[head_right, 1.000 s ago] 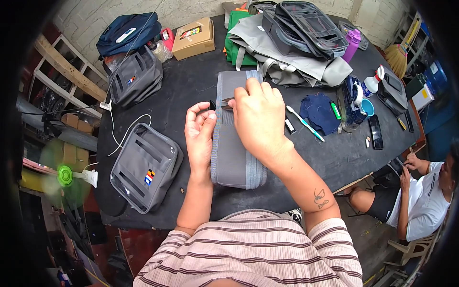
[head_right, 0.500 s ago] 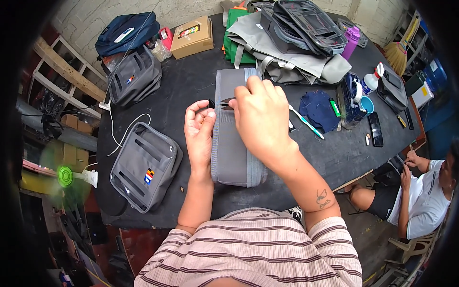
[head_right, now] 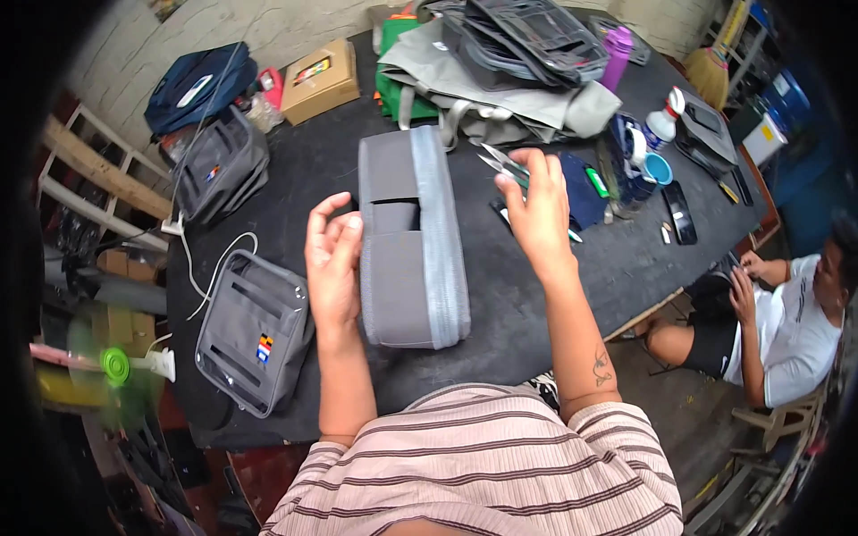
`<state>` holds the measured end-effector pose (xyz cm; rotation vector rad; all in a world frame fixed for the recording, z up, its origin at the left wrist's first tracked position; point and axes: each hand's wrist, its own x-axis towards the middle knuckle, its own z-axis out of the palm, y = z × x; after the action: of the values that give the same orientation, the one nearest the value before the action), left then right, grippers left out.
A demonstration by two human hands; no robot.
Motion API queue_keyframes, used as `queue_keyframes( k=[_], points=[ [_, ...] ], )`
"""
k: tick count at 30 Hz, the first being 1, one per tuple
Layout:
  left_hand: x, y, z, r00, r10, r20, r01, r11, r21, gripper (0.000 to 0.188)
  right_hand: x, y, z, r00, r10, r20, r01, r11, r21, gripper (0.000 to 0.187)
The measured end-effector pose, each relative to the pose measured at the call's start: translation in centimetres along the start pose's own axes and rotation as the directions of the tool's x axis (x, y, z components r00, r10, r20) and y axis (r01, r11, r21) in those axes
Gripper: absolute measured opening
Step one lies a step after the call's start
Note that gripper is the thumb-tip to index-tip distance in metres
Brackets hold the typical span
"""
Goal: The person uses a small utility knife to trim excess material and threads from the edges of a manufactured bag component.
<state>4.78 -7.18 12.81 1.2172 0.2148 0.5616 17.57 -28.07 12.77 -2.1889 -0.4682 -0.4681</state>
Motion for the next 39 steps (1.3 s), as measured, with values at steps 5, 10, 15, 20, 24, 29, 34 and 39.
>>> queue_keyframes(
  k=[5, 10, 15, 20, 24, 29, 34, 39],
  points=[
    [0.7, 1.3, 1.1, 0.989, 0.021, 0.147, -0.039, 0.992, 0.121, 0.056, -5.8, 10.6, 4.2, 0.911, 0.193, 0.365, -0.148, 0.978, -0.146, 0.031],
    [2.0, 3.7, 3.1, 0.958, 0.257, 0.126, -0.276, 0.946, 0.170, 0.059, -4.8, 13.0, 5.6, 0.981, 0.173, 0.086, -0.154, 0.970, -0.186, 0.018],
    [3.7, 1.1, 5.3, 0.949, 0.292, 0.117, -0.315, 0.891, 0.328, 0.061, -3.3, 13.2, 9.4, 0.995, 0.031, 0.090, 0.009, 0.913, -0.408, 0.028],
    [4.1, -3.3, 5.1, 0.969, 0.207, 0.135, -0.243, 0.897, 0.370, 0.059, -1.4, 12.2, 10.6, 0.993, 0.119, 0.019, -0.120, 0.992, 0.036, 0.025],
    [3.8, -3.9, 5.3, 0.973, 0.162, 0.166, -0.211, 0.915, 0.343, 0.063, -0.9, 4.3, 7.6, 0.957, 0.268, 0.112, -0.273, 0.700, 0.660, 0.024],
    [3.8, -3.6, 5.2, 0.976, 0.119, 0.183, -0.175, 0.927, 0.332, 0.067, -1.8, -1.1, 6.3, 0.990, 0.065, 0.122, -0.126, 0.780, 0.612, 0.023],
    [3.8, -2.4, 4.5, 0.976, 0.094, 0.195, -0.153, 0.936, 0.316, 0.069, -1.7, -2.0, 7.5, 0.996, 0.011, 0.092, -0.061, 0.823, 0.565, 0.023],
    [3.9, -2.4, 3.5, 0.980, 0.114, 0.161, -0.151, 0.958, 0.242, 0.069, -1.7, -3.4, 7.7, 0.986, 0.042, 0.159, -0.122, 0.839, 0.530, 0.020]
  ],
)
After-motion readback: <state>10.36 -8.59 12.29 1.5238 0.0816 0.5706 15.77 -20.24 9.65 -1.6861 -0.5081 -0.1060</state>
